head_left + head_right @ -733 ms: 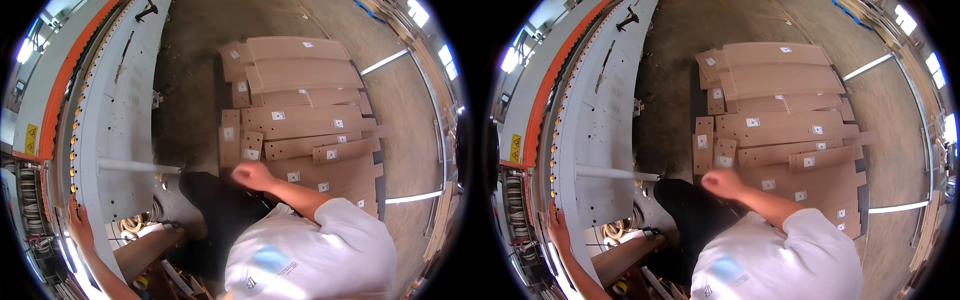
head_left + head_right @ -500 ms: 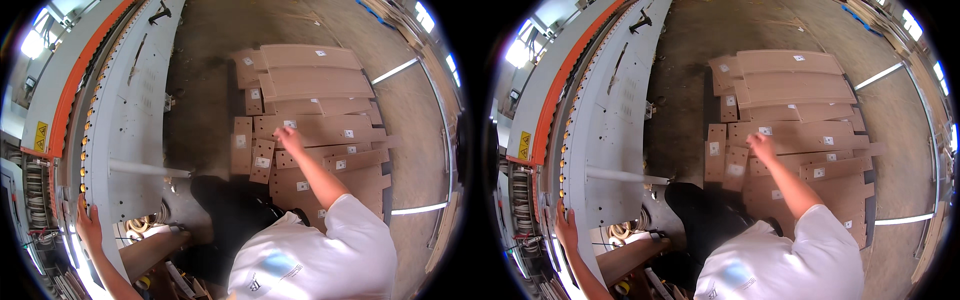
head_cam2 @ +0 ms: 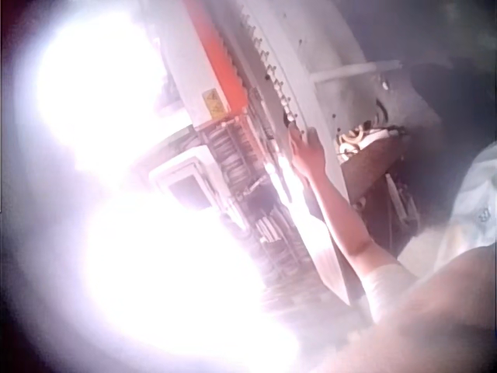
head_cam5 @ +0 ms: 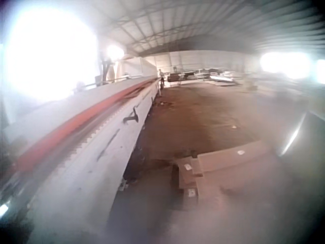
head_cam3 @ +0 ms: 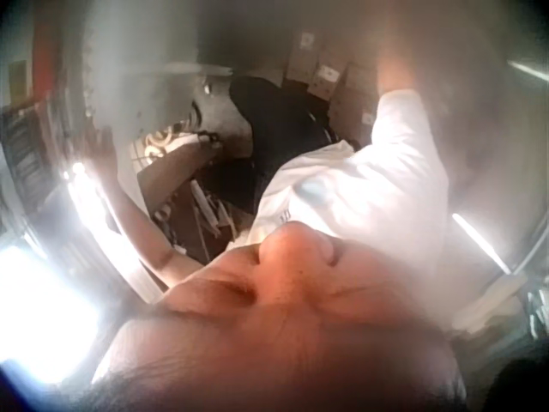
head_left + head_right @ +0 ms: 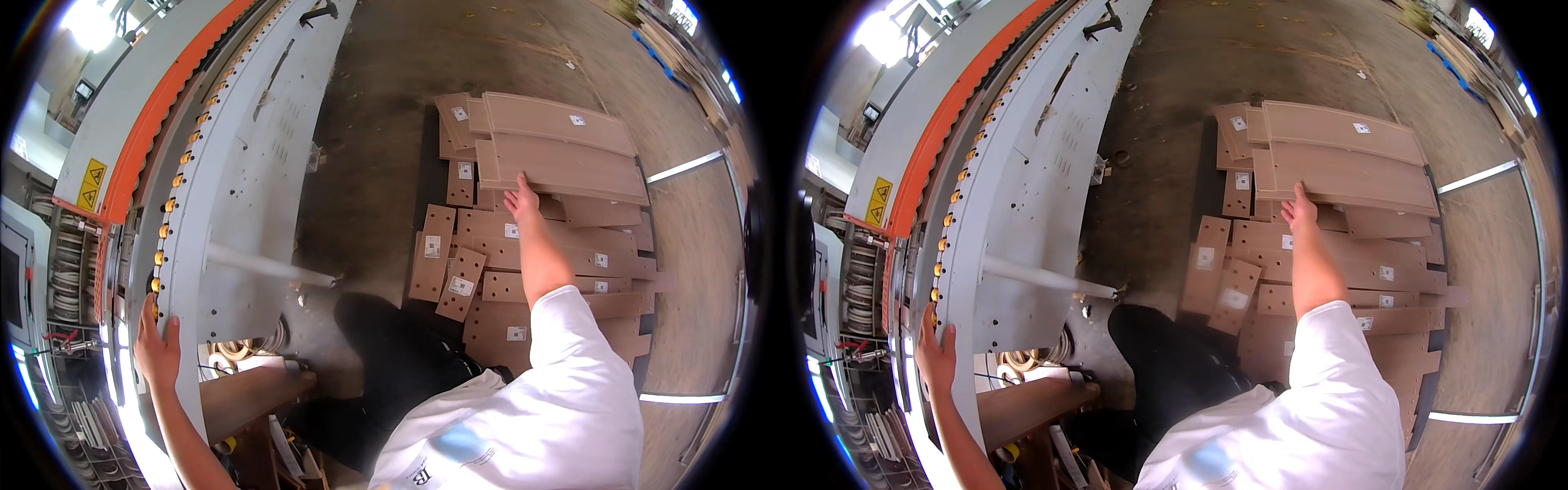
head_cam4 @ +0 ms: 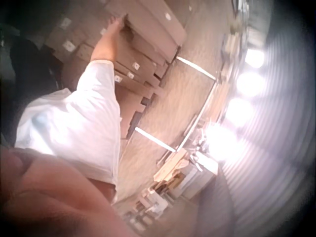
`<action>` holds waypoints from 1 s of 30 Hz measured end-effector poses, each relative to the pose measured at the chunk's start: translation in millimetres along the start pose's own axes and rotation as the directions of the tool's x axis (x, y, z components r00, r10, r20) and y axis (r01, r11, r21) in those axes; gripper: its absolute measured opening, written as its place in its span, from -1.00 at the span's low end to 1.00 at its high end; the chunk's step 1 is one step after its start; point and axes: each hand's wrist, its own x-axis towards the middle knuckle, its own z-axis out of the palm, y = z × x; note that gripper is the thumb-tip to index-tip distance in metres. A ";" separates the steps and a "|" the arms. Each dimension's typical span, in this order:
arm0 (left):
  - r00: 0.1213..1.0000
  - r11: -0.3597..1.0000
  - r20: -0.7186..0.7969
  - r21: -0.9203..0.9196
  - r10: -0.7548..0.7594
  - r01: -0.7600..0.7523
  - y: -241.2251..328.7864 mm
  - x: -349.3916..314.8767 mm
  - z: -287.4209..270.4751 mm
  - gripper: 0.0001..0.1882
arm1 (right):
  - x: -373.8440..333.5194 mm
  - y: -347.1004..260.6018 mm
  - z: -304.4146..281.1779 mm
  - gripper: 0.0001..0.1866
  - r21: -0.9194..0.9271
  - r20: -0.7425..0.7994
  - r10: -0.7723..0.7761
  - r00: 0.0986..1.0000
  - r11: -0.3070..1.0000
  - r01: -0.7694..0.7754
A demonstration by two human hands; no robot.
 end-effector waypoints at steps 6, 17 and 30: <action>1.000 1.000 -0.008 0.012 0.007 -0.007 1.5 -2.3 -3.0 -0.35 | -5.2 11.5 -17.5 -0.08 0.005 0.004 -0.003 1.000 1.000 0.002; 0.999 0.999 -0.025 -0.018 0.048 -0.049 -4.4 -3.4 1.8 -0.34 | -79.6 40.4 -145.3 -0.37 0.056 0.119 0.031 0.992 0.998 -0.038; 1.000 0.999 0.009 -0.038 -0.003 0.003 -2.3 -5.6 -0.4 -0.33 | -216.4 97.0 -279.1 -0.49 -0.024 0.264 0.139 0.955 0.990 -0.137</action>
